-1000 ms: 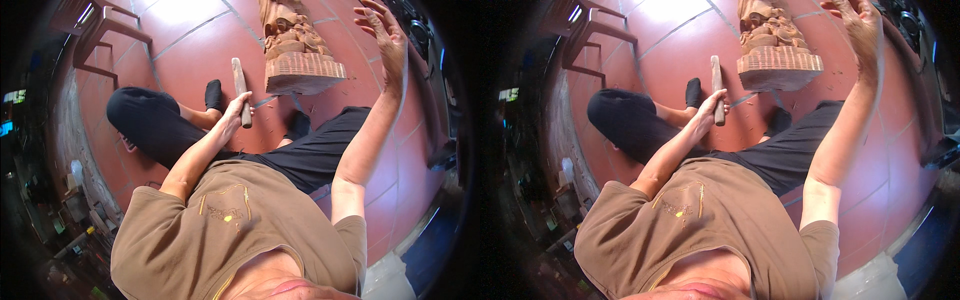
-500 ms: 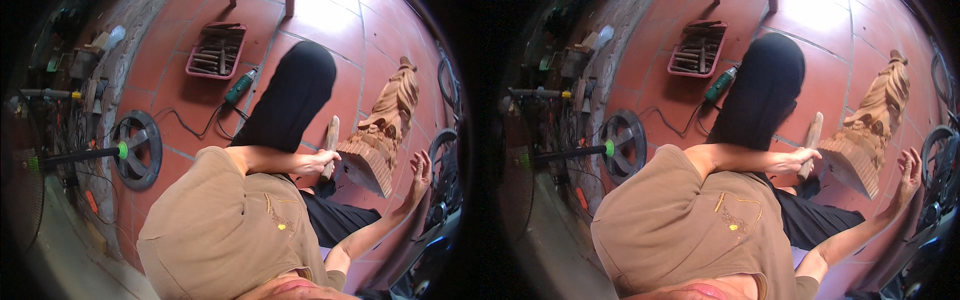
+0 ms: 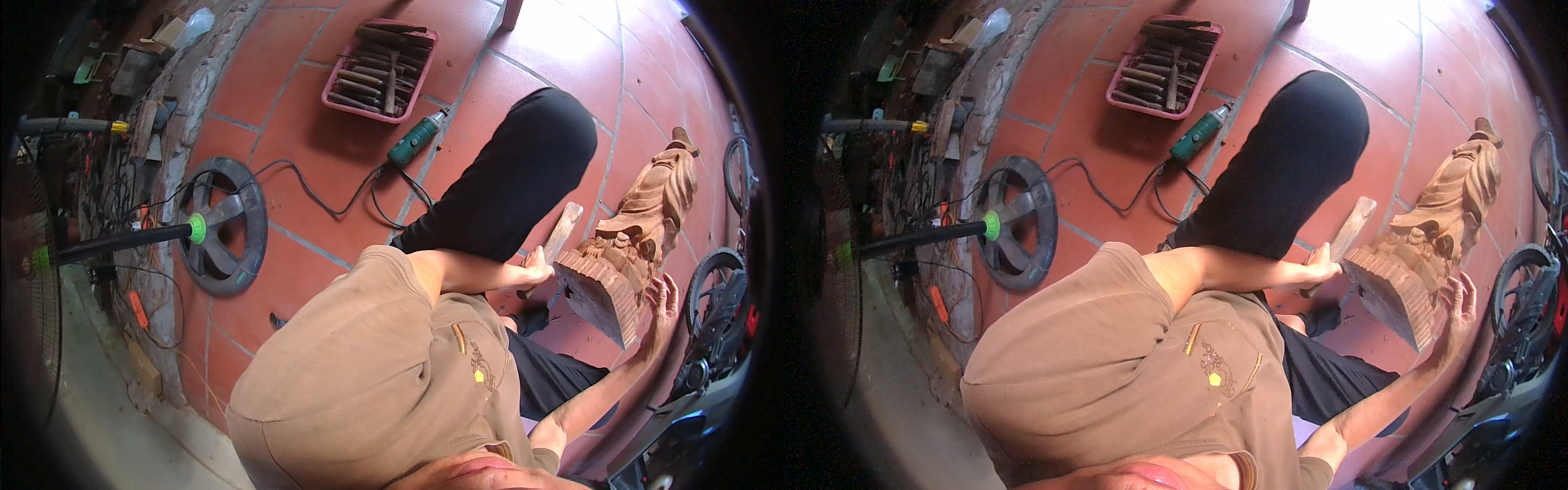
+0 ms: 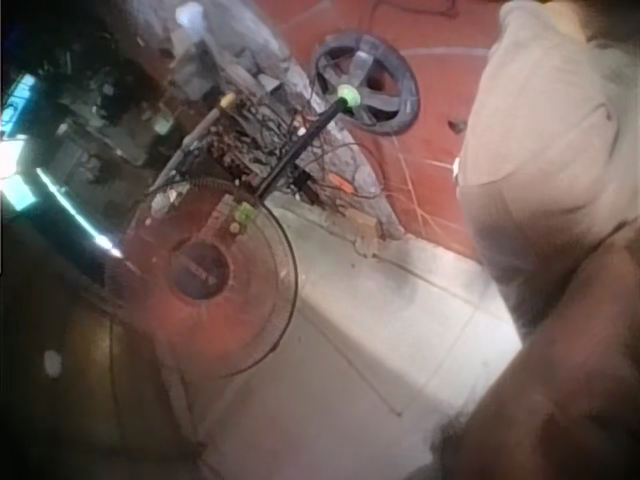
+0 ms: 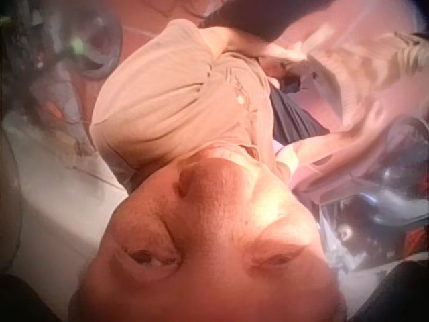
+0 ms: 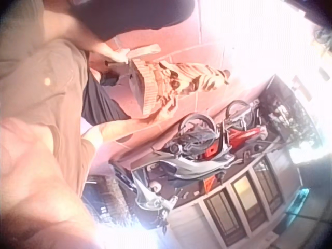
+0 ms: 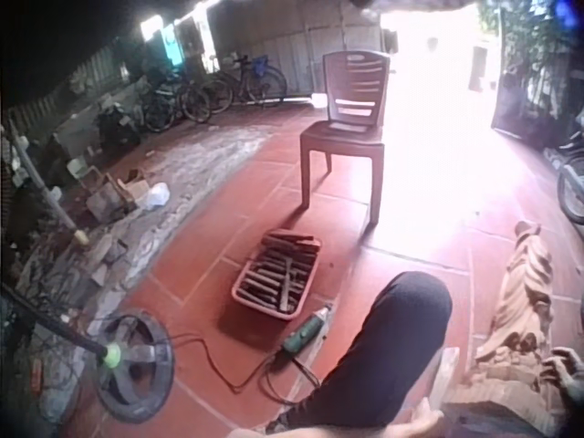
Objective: The person sits on the floor and carves a wooden sculpture using a green rotary power tool and a wooden mallet with a chisel. The person switches between the power tool and the mallet to shape the wood, which is placed on the floor between their legs.
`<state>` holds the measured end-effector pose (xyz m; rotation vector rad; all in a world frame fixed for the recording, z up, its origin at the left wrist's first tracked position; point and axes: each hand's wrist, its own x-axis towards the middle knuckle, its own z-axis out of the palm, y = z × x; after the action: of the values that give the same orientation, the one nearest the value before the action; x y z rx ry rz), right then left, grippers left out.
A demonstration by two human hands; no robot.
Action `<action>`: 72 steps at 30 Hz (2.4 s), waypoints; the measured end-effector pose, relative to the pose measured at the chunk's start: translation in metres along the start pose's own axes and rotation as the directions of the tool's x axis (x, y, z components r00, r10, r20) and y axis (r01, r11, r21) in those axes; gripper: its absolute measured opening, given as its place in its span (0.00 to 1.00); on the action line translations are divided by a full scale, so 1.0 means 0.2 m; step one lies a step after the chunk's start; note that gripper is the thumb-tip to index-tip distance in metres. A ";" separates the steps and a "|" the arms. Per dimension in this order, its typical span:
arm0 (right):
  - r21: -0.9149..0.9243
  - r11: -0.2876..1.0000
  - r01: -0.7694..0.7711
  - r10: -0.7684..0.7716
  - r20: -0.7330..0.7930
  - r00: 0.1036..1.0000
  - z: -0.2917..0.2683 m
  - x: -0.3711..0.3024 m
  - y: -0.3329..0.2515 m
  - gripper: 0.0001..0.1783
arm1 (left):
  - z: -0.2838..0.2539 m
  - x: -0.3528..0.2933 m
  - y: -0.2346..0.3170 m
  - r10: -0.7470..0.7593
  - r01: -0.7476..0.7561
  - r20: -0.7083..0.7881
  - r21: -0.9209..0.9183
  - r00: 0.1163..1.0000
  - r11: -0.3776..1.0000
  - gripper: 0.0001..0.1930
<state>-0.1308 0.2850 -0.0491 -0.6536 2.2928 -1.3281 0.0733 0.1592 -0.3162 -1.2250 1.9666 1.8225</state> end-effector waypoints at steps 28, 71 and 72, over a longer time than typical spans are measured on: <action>-0.049 0.992 0.114 -0.110 0.075 0.991 0.06 0.01 -0.08 0.19 | -1.32 -0.86 0.98 0.844 -0.764 -0.094 -0.486 0.528 0.424 0.10; -0.113 0.954 0.276 -0.298 -0.293 0.909 -0.28 -0.03 -0.12 0.13 | -2.03 -0.28 0.65 0.490 -0.690 -0.608 -0.137 0.625 0.711 0.15; -0.154 0.939 0.306 -0.341 -0.316 0.886 -0.27 -0.02 -0.13 0.13 | -1.94 -0.38 0.81 0.561 -0.714 -0.585 -0.045 0.586 0.699 0.14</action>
<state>-0.1521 0.3135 -0.0015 -0.9408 2.6234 -1.5899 0.1622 -0.1724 -0.0615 -1.2956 2.8564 2.3467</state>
